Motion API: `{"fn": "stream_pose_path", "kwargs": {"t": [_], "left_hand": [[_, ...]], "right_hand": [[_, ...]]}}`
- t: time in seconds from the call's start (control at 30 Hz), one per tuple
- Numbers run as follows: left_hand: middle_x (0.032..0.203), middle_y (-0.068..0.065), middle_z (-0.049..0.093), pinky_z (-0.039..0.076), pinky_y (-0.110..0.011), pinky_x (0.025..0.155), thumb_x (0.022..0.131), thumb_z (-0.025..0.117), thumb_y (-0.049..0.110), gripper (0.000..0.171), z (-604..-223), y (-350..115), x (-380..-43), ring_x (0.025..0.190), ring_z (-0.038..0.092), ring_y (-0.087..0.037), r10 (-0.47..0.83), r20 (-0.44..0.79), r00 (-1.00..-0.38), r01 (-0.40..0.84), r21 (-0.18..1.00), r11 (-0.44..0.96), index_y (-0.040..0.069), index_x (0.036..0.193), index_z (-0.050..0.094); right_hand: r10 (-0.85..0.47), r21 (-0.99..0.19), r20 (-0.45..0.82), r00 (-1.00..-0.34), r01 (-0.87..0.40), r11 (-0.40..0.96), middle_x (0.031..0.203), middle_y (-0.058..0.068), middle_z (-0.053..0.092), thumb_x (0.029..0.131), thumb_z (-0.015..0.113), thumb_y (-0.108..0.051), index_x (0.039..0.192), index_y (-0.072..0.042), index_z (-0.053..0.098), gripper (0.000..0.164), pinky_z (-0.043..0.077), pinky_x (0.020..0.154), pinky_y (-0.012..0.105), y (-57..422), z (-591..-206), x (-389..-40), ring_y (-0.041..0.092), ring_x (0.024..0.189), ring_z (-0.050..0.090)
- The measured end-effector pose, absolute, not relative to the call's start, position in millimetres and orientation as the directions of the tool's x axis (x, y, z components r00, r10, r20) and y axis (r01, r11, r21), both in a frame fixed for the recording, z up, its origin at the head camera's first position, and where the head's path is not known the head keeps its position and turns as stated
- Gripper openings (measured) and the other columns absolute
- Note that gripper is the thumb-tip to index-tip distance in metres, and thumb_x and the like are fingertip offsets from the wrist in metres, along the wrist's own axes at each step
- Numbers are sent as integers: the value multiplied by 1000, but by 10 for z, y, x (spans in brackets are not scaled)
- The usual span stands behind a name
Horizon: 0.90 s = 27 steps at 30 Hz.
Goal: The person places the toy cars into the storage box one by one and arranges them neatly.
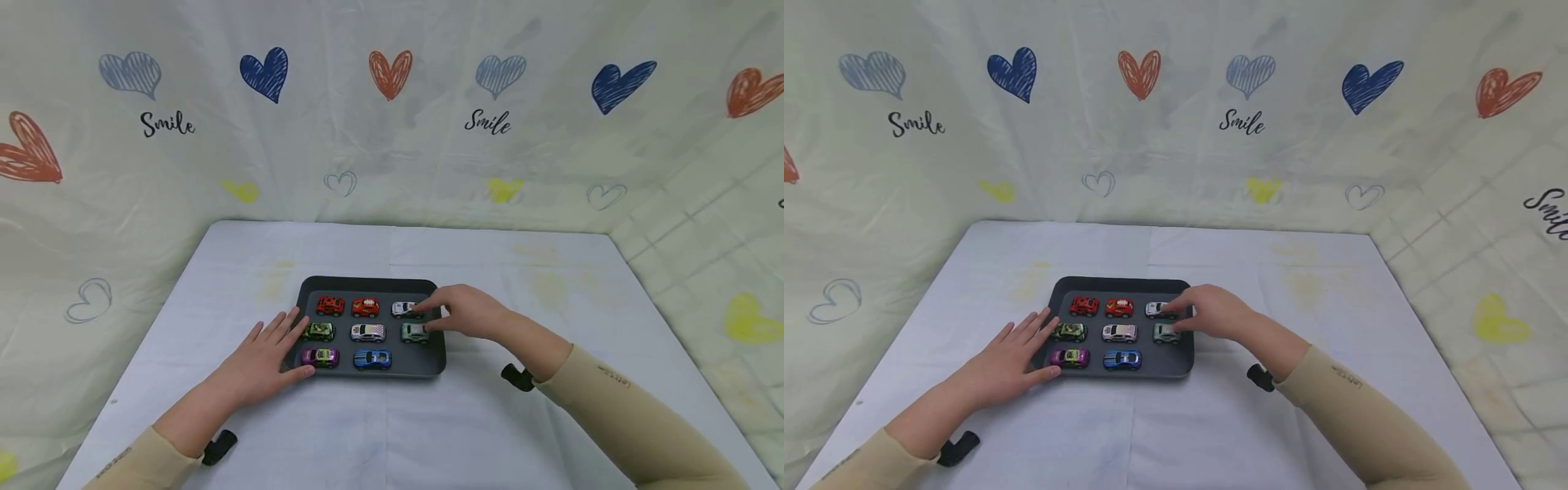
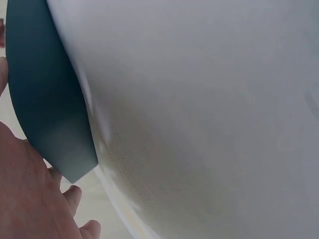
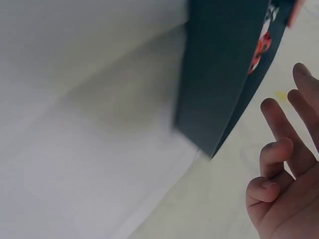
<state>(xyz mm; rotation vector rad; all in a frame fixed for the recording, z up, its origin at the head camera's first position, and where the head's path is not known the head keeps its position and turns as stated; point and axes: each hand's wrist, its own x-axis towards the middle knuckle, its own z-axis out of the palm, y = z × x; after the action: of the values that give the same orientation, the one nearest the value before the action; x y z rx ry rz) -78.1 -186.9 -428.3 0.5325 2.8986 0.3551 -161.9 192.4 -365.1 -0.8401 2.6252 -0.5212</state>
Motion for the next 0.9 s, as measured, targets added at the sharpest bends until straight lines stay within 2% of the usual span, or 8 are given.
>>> {"fn": "stream_pose_path", "kwargs": {"t": [0.1, 0.3, 0.5, 0.7, 0.9], "left_hand": [[166, -9, 13, 12, -61, 118, 90, 57, 66, 92, -4272, -1872, -788, 150, 15, -36, 361, -137, -923, 319, 257, 912, 16, 159, 24], [166, -8, 12, 11, -61, 118, 90, 57, 66, 92, -4265, -1876, -803, 150, 13, -36, 356, -147, -923, 313, 254, 915, 16, 159, 24], [166, -9, 12, 12, -61, 118, 90, 57, 66, 92, -4279, -1887, -799, 150, 14, -37, 365, -147, -919, 319, 263, 910, 15, 159, 24], [166, -9, 13, 13, -61, 118, 90, 55, 68, 93, -4296, -1899, -795, 150, 15, -36, 372, -136, -918, 329, 260, 908, 15, 159, 25], [166, -8, 13, 12, -61, 118, 90, 56, 67, 92, -4310, -1884, -801, 150, 15, -36, 373, -130, -919, 331, 264, 906, 16, 159, 24]], "right_hand": [[-572, -438, -199, -796, -450, 778, 119, -2, 69, 87, 78, -28, 127, -23, 71, 40, 51, 71, 31, 2210, -3670, -1631, 13, 86, 58], [-477, -424, -275, -835, -340, 839, 121, 0, 68, 88, 77, -29, 126, -20, 71, 40, 49, 72, 31, 2826, -3718, -1586, 14, 88, 56], [-404, -392, -370, -837, -254, 884, 122, 4, 67, 87, 76, -32, 125, -17, 71, 40, 50, 75, 35, 3324, -3699, -1467, 21, 96, 57], [-380, -390, -400, -834, -220, 894, 122, 6, 67, 86, 78, -32, 122, -16, 73, 40, 49, 71, 34, 3613, -3711, -1398, 20, 92, 55], [-361, -405, -425, -830, -183, 896, 125, 11, 65, 86, 78, -25, 121, -16, 73, 37, 48, 70, 34, 3708, -3760, -1390, 20, 91, 51]]}}
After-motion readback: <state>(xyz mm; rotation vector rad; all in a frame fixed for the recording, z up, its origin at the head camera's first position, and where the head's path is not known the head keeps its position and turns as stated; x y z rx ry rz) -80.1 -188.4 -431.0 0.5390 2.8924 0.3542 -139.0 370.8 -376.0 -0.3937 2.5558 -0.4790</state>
